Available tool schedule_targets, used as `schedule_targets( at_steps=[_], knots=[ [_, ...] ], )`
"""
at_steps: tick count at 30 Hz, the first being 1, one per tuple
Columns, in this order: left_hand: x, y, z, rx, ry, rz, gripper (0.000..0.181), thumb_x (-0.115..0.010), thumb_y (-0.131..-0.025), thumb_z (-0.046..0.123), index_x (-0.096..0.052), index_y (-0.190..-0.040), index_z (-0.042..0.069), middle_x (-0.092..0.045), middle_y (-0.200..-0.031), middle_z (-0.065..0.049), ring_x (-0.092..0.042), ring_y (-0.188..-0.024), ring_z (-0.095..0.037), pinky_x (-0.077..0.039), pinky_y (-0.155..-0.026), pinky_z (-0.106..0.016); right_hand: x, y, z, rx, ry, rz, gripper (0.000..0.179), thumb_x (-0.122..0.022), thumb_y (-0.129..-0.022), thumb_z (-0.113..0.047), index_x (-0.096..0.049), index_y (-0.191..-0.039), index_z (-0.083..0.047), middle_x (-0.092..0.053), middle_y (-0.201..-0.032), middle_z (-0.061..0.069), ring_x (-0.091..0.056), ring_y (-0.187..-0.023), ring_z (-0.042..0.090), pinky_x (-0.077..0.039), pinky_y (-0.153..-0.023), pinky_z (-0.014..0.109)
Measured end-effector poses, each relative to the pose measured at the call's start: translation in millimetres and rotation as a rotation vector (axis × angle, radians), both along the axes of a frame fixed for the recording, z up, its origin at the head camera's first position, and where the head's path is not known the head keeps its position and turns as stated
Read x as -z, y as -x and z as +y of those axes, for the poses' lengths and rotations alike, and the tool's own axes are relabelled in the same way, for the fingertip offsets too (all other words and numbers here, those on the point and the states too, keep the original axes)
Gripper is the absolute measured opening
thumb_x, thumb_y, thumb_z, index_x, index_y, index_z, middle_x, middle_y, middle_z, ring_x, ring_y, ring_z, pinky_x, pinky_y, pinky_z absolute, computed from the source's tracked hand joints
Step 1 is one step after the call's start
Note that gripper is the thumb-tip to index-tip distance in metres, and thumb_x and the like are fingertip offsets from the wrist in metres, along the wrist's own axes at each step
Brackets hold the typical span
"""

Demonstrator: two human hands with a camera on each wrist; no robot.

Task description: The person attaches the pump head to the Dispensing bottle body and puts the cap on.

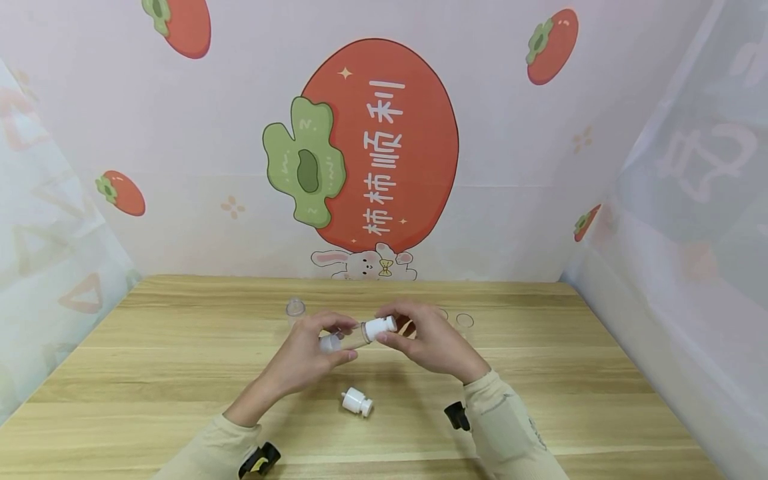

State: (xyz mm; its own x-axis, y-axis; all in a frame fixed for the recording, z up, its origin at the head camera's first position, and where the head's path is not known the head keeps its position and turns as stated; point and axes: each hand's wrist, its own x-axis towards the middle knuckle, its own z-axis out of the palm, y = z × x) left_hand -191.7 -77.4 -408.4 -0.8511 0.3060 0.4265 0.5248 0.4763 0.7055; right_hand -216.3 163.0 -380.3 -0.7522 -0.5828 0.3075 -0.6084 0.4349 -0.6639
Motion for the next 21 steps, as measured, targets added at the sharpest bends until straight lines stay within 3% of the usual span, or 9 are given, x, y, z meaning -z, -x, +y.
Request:
schedule_targets(
  at_steps=[8,21],
  knots=[
    [-2.2,-1.7,0.6,-0.008,-0.007,-0.036,0.036,-0.087,-0.077,0.0,-0.073,-0.11,0.003,-0.068,-0.099,-0.001,-0.062,-0.092,-0.023,-0.052,-0.083,-0.038,-0.5,-0.7,-0.9,0.036,-0.031,-0.012,0.018,-0.073,-0.096,-0.022,-0.071,-0.112,-0.015,-0.068,-0.093,-0.008,-0.064,-0.084,0.013,-0.055,-0.077,0.033],
    [-0.8,-1.0,0.5,-0.006,0.004,-0.018,0.036,-0.087,-0.077,0.0,-0.073,-0.109,0.006,-0.068,-0.099,-0.001,-0.062,-0.091,-0.022,-0.052,-0.082,-0.037,0.4,-0.8,-3.2,0.09,-0.064,-0.026,0.017,-0.066,-0.1,-0.035,-0.072,-0.103,-0.019,-0.066,-0.086,-0.008,-0.062,-0.082,0.013,-0.054,-0.077,0.036]
  ],
)
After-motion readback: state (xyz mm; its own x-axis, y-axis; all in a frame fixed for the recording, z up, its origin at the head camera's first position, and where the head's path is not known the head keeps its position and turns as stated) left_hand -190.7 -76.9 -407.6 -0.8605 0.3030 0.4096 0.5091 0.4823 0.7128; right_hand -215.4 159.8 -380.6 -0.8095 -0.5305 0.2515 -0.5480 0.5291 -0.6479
